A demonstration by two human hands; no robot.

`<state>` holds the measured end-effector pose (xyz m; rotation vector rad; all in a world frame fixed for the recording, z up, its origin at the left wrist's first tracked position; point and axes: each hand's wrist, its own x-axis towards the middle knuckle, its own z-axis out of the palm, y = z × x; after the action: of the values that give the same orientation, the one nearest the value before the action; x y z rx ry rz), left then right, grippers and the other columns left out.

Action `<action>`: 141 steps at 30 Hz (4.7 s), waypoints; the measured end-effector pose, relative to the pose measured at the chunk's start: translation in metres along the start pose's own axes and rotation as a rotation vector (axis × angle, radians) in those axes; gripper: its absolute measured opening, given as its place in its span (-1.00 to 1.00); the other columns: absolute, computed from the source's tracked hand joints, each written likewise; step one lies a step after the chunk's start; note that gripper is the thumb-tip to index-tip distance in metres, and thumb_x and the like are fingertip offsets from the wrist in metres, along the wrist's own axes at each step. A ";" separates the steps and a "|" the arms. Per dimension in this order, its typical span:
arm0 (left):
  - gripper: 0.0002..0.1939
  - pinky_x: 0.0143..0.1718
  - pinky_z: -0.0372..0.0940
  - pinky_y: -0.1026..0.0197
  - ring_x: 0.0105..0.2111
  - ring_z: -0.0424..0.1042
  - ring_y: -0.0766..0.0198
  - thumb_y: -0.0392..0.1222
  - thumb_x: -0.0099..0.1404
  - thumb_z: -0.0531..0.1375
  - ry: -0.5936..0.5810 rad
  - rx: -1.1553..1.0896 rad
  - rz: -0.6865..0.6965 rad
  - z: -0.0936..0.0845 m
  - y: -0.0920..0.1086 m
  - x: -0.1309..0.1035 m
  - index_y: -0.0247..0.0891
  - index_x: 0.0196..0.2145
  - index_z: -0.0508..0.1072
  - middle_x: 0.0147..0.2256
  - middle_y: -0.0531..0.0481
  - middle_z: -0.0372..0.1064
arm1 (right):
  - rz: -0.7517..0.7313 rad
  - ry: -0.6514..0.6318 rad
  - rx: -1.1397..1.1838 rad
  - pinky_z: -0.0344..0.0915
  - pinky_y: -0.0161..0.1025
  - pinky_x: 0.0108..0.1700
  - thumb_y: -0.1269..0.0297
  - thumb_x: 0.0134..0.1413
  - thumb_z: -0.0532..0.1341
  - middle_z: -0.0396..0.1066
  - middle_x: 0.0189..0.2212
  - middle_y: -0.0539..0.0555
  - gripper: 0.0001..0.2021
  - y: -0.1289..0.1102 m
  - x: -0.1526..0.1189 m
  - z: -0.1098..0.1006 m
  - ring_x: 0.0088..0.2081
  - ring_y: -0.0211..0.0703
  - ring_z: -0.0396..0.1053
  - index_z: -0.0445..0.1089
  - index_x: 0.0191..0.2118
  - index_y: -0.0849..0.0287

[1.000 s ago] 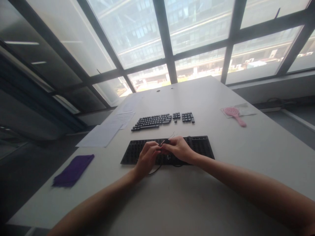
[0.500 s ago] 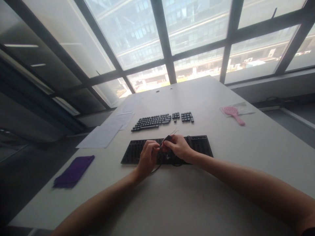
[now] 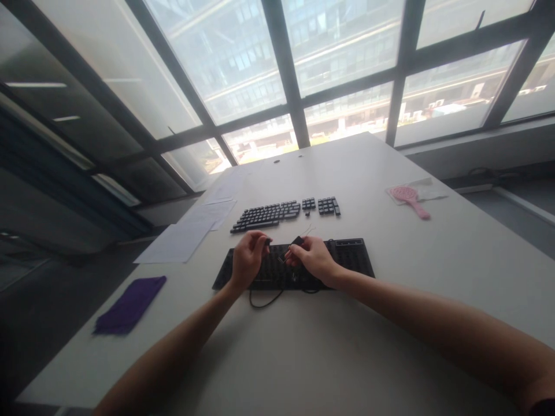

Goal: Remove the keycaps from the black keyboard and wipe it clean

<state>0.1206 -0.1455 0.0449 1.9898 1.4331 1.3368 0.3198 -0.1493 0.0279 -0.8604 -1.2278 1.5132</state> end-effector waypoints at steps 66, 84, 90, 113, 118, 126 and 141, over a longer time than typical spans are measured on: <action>-0.88 0.07 0.21 0.00 -0.07 0.23 0.04 -0.22 0.16 0.34 -0.233 0.649 0.279 0.028 -0.075 0.100 -0.17 -0.28 0.61 -0.13 -0.08 0.36 | 0.069 -0.049 0.156 0.22 -0.29 -0.40 0.23 -0.03 0.33 0.45 -0.50 0.06 -0.81 -0.004 0.002 -0.007 -0.48 -0.25 0.35 0.46 -0.42 0.29; -0.82 -0.05 0.29 0.10 -0.16 0.40 0.16 -0.30 0.37 0.11 -0.274 0.328 0.211 0.014 0.004 0.026 -0.22 -0.18 0.51 -0.22 -0.05 0.46 | -0.251 -0.202 -0.447 0.13 -0.29 -0.41 0.25 0.17 0.18 0.31 -0.56 -0.03 -0.76 -0.026 -0.012 -0.019 -0.48 -0.25 0.18 0.33 -0.49 0.20; -0.81 -0.11 0.32 0.12 -0.19 0.42 0.17 -0.35 0.33 0.10 -0.329 0.192 0.094 0.022 0.018 -0.031 -0.18 -0.20 0.48 -0.26 -0.02 0.47 | -0.270 -0.269 -0.600 0.06 -0.31 -0.47 0.31 0.17 0.17 0.30 -0.57 -0.03 -0.79 -0.013 -0.016 -0.016 -0.51 -0.26 0.14 0.32 -0.49 0.20; -0.74 -0.16 0.27 0.08 -0.26 0.38 0.14 0.04 0.14 0.37 -0.502 0.180 0.221 0.023 0.013 -0.039 -0.16 -0.31 0.52 -0.31 -0.05 0.47 | -0.170 -0.246 -0.491 0.24 -0.28 -0.43 0.32 0.13 0.18 0.40 -0.56 0.02 -0.82 -0.009 -0.024 -0.023 -0.49 -0.19 0.32 0.40 -0.48 0.20; -0.80 -0.12 0.31 0.07 -0.22 0.41 0.13 -0.07 0.17 0.37 -0.472 0.028 0.136 0.020 0.022 -0.038 -0.13 -0.25 0.57 -0.27 -0.04 0.51 | -0.131 -0.202 -0.375 0.31 -0.24 -0.40 0.24 0.15 0.19 0.44 -0.56 0.04 -0.78 -0.012 -0.021 -0.026 -0.49 -0.15 0.38 0.43 -0.46 0.21; -0.54 -0.05 0.36 0.11 -0.14 0.44 0.16 -0.27 0.23 0.30 -0.337 0.016 0.079 0.018 0.023 -0.041 -0.13 0.09 0.41 -0.16 -0.06 0.47 | -0.410 -0.135 -0.497 0.36 -0.13 -0.11 0.31 0.18 0.22 0.53 -0.30 0.11 -0.86 -0.007 -0.025 -0.020 -0.23 -0.03 0.47 0.54 -0.29 0.14; -0.75 -0.12 0.37 0.12 -0.20 0.46 0.19 -0.21 0.42 0.13 -0.273 0.061 0.360 0.020 0.015 -0.034 -0.19 0.01 0.47 -0.17 -0.10 0.51 | -0.161 -0.062 -0.292 0.38 -0.19 -0.30 0.15 0.18 0.23 0.51 -0.48 0.08 -0.74 -0.007 -0.017 -0.024 -0.41 -0.10 0.46 0.47 -0.41 0.23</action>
<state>0.1438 -0.1773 0.0294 2.4457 1.0378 1.1024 0.3486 -0.1590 0.0283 -0.8834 -1.5519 1.2590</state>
